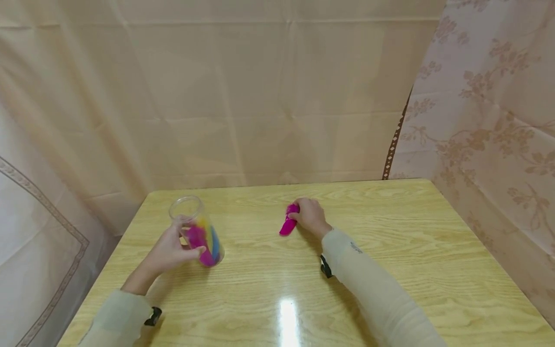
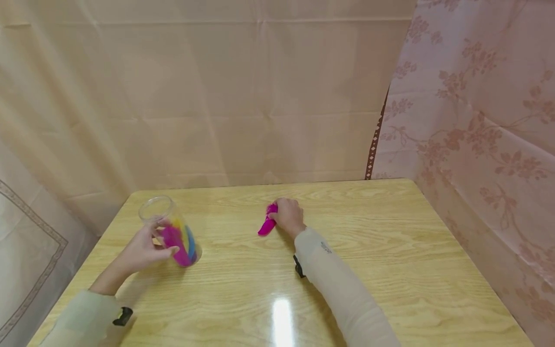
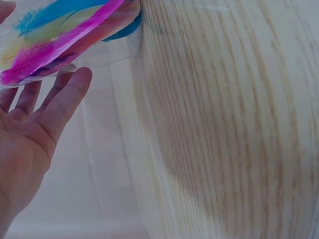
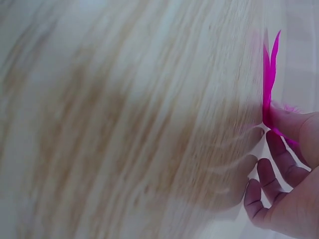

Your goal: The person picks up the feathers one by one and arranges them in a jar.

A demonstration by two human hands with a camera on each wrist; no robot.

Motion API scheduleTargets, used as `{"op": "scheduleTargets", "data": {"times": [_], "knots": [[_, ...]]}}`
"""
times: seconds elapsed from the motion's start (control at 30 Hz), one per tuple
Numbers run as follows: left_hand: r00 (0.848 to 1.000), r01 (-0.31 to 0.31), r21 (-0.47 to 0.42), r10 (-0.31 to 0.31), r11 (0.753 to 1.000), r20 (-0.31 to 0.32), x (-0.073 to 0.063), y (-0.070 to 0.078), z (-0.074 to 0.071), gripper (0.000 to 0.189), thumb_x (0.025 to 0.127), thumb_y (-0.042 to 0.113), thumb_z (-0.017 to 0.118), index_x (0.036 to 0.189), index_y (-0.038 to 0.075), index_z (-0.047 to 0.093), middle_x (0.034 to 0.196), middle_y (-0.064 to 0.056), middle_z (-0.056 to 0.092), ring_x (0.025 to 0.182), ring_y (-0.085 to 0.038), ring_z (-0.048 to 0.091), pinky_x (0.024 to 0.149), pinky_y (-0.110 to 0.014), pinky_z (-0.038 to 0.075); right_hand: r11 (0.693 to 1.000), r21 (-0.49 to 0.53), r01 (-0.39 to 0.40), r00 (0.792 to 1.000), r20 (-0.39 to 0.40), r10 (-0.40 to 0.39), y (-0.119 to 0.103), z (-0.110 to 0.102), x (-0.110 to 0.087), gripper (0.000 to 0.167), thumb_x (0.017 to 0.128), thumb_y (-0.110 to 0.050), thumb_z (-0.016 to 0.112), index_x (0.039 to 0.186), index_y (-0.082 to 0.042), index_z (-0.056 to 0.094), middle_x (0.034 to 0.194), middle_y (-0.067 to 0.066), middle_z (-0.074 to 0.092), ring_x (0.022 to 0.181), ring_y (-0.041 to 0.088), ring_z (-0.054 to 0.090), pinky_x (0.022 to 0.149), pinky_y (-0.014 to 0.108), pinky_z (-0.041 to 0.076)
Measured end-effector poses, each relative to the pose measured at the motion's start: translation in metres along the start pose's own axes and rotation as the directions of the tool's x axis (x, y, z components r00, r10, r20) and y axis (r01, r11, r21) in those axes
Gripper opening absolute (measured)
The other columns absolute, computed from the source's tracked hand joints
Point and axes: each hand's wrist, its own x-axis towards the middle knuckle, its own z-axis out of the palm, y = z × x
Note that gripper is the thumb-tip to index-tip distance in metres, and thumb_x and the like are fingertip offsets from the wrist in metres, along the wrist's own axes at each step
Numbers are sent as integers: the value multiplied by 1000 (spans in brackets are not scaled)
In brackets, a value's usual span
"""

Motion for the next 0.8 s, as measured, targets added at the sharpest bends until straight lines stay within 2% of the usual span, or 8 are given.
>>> {"op": "scheduleTargets", "data": {"times": [0.2, 0.43, 0.53, 0.67, 0.8], "knots": [[1000, 7, -16, -7, 1000, 9, 0, 1, -1, 71, 78, 1, 84, 135, -4, 41, 128, -26, 52, 98, -33, 56, 73, -31, 61, 996, 43, 73, 997, -23, -72, -3, 0, 1, 25, 88, -20, 82, 105, -4, 74, 97, 9, 73, 87, 26, 65, 79, 39, 53], [1000, 12, -17, -12, 1000, 6, 1, 1, -1, 71, 78, 1, 84, 135, -6, 42, 129, -26, 52, 98, -33, 56, 73, -31, 61, 989, 114, 89, 996, -28, -86, -9, -1, 4, 28, 90, -20, 80, 110, -2, 73, 99, 9, 72, 89, 24, 64, 82, 39, 53], [1000, 13, -16, -13, 1000, 7, 1, 2, -1, 71, 78, 1, 84, 134, -6, 42, 129, -26, 52, 98, -33, 56, 73, -31, 61, 983, 165, 82, 996, -30, -78, -15, -3, 4, 30, 89, -20, 80, 113, -3, 72, 96, 8, 71, 85, 22, 64, 78, 35, 52], [1000, 14, -17, -14, 1000, 8, 1, 1, -1, 70, 78, 2, 84, 134, -5, 42, 128, -25, 52, 99, -33, 55, 74, -32, 61, 956, 280, 89, 996, -24, -85, -27, -5, 4, 29, 88, -16, 81, 112, -3, 72, 92, 7, 71, 77, 19, 64, 65, 30, 54], [1000, 14, -19, -14, 1000, 10, 1, 1, -2, 69, 79, 3, 84, 134, -5, 43, 129, -25, 52, 100, -33, 55, 73, -32, 61, 884, 461, 77, 995, 19, -97, -44, -7, 2, 24, 89, -10, 79, 111, -1, 72, 92, 9, 70, 76, 18, 66, 65, 35, 61]]}}
